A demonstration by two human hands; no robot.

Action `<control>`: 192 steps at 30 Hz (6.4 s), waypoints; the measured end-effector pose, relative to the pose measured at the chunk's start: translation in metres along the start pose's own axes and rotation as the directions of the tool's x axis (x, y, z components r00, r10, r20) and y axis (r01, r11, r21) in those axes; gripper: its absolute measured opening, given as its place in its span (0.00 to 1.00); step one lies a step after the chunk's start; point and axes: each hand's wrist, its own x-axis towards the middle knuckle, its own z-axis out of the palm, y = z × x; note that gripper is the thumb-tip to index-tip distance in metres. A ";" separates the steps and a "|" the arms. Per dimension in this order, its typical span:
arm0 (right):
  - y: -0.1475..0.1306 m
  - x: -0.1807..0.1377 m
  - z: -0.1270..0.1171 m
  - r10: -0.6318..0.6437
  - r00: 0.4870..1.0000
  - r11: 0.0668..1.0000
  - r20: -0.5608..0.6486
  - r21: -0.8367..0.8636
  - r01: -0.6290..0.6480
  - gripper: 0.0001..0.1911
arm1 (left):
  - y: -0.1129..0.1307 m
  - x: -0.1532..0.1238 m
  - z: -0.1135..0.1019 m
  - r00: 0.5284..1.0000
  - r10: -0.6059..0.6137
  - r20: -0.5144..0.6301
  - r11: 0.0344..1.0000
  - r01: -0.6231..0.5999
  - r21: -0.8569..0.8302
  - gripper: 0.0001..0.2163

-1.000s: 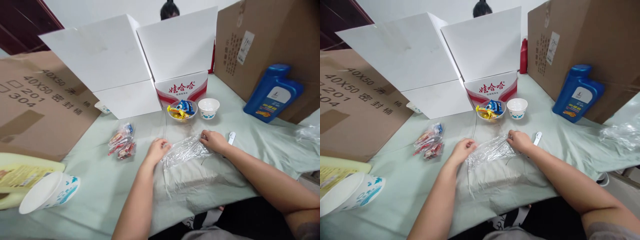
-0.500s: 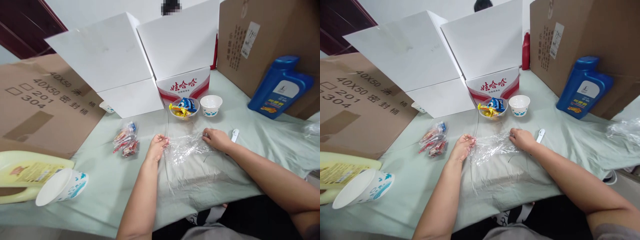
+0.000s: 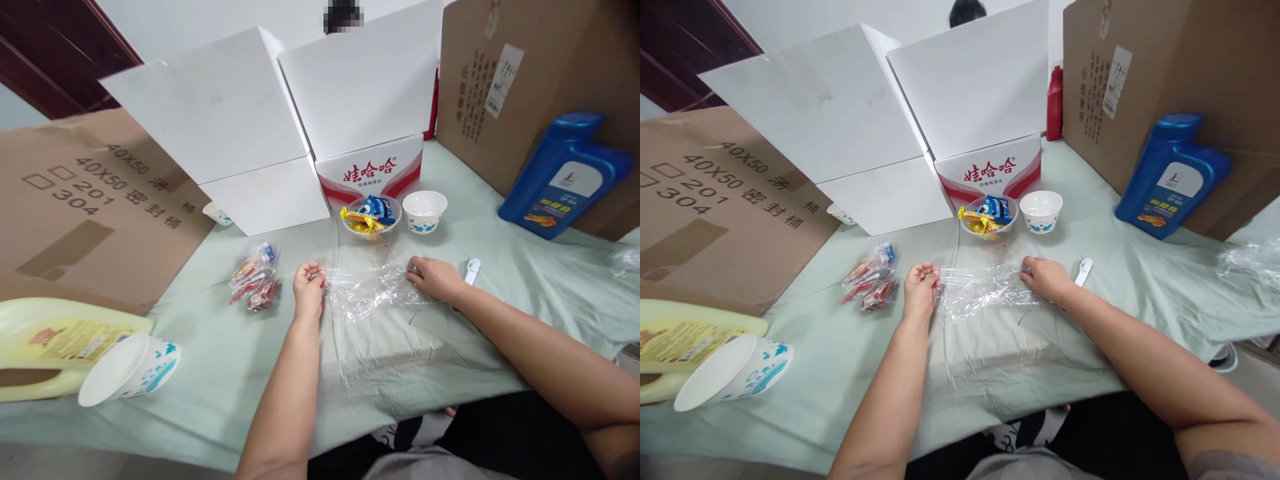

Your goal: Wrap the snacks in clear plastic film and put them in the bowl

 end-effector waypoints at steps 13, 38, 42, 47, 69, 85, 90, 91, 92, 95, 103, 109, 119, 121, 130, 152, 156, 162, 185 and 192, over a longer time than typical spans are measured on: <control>0.002 0.000 0.002 -0.021 1.000 1.000 -0.024 0.009 0.021 0.11 | 0.034 -0.043 0.001 0.874 -0.032 0.486 0.729 -0.312 0.609 0.14; 0.015 0.005 -0.005 0.042 0.998 0.935 0.042 0.350 -0.054 0.14 | 0.011 -0.027 -0.001 0.917 -0.177 0.358 0.895 -0.002 0.447 0.07; 0.018 0.006 -0.005 0.100 0.993 0.872 0.060 0.475 -0.117 0.11 | 0.007 -0.026 -0.001 0.928 -0.119 0.352 0.820 -0.108 0.562 0.05; 0.013 0.005 -0.001 0.147 0.988 0.928 -0.043 0.352 -0.122 0.12 | 0.012 -0.027 -0.003 0.939 -0.046 0.341 0.751 -0.193 0.632 0.05; 0.010 -0.005 0.005 -0.031 0.979 0.974 -0.202 0.213 0.075 0.15 | 0.022 -0.073 0.024 0.452 0.114 0.885 0.429 -0.825 0.366 0.22; -0.010 -0.027 0.017 -0.502 0.865 0.864 0.001 -0.053 0.501 0.38 | 0.022 -0.058 0.013 0.450 -0.041 0.892 0.434 -0.796 0.422 0.28; -0.009 -0.025 0.028 -0.467 0.881 0.882 0.074 -0.039 0.470 0.45 | 0.031 -0.028 -0.019 0.765 0.100 0.636 0.389 -0.619 0.682 0.18; -0.008 -0.025 0.028 -0.464 0.883 0.883 0.074 -0.037 0.467 0.46 | 0.034 -0.027 -0.021 0.777 0.163 0.609 0.414 -0.614 0.673 0.14; -0.008 -0.024 0.027 -0.464 0.883 0.884 0.071 -0.035 0.467 0.46 | 0.035 -0.028 -0.022 0.757 0.193 0.625 0.451 -0.634 0.629 0.12; -0.004 -0.023 0.025 -0.466 0.882 0.883 0.069 -0.029 0.469 0.47 | 0.037 -0.036 -0.018 0.595 0.081 0.800 0.556 -0.693 0.459 0.15; 0.023 -0.018 0.006 -0.341 0.936 0.937 0.089 -0.044 0.345 0.54 | 0.042 -0.043 -0.028 0.609 -0.101 0.787 0.501 -0.652 0.569 0.28; 0.021 -0.025 -0.024 -0.551 0.834 0.833 0.030 0.086 0.547 0.33 | 0.045 -0.046 -0.020 0.488 -0.002 0.873 0.605 -0.695 0.389 0.04; 0.040 -0.026 -0.039 -0.543 0.831 0.833 0.122 0.199 0.515 0.07 | 0.034 -0.020 -0.033 0.679 -0.068 0.731 0.908 -0.262 0.328 0.11; 0.042 -0.026 -0.041 -0.531 0.841 0.839 0.105 0.205 0.504 0.09 | 0.038 -0.023 -0.031 0.619 -0.068 0.782 0.868 -0.351 0.353 0.18; 0.058 -0.019 -0.043 -0.288 0.945 0.900 0.156 0.382 0.211 0.11 | 0.026 -0.018 -0.027 0.735 -0.085 0.673 0.908 -0.222 0.356 0.12; 0.044 -0.008 -0.014 0.003 0.999 1.000 -0.042 -0.022 -0.004 0.17 | 0.011 -0.025 -0.003 0.945 0.086 0.314 0.487 -0.315 0.815 0.01; 0.053 -0.006 -0.015 -0.021 0.998 1.000 -0.065 0.008 0.022 0.17 | 0.016 -0.027 -0.005 0.952 0.165 0.256 0.400 -0.302 0.865 0.06; 0.051 -0.010 -0.027 -0.028 1.000 0.995 0.009 0.101 0.027 0.05 | 0.034 -0.058 0.007 0.840 0.362 0.405 0.384 -0.530 0.756 0.13; 0.014 -0.018 -0.019 -0.098 0.865 0.045 0.492 0.870 -0.490 0.20 | 0.028 -0.104 0.037 0.157 0.038 0.987 0.701 -0.708 0.086 0.21; 0.009 -0.023 -0.018 0.054 0.977 0.698 -0.204 0.708 0.109 0.13 | 0.030 -0.106 0.039 0.146 0.046 0.988 0.705 -0.705 0.071 0.22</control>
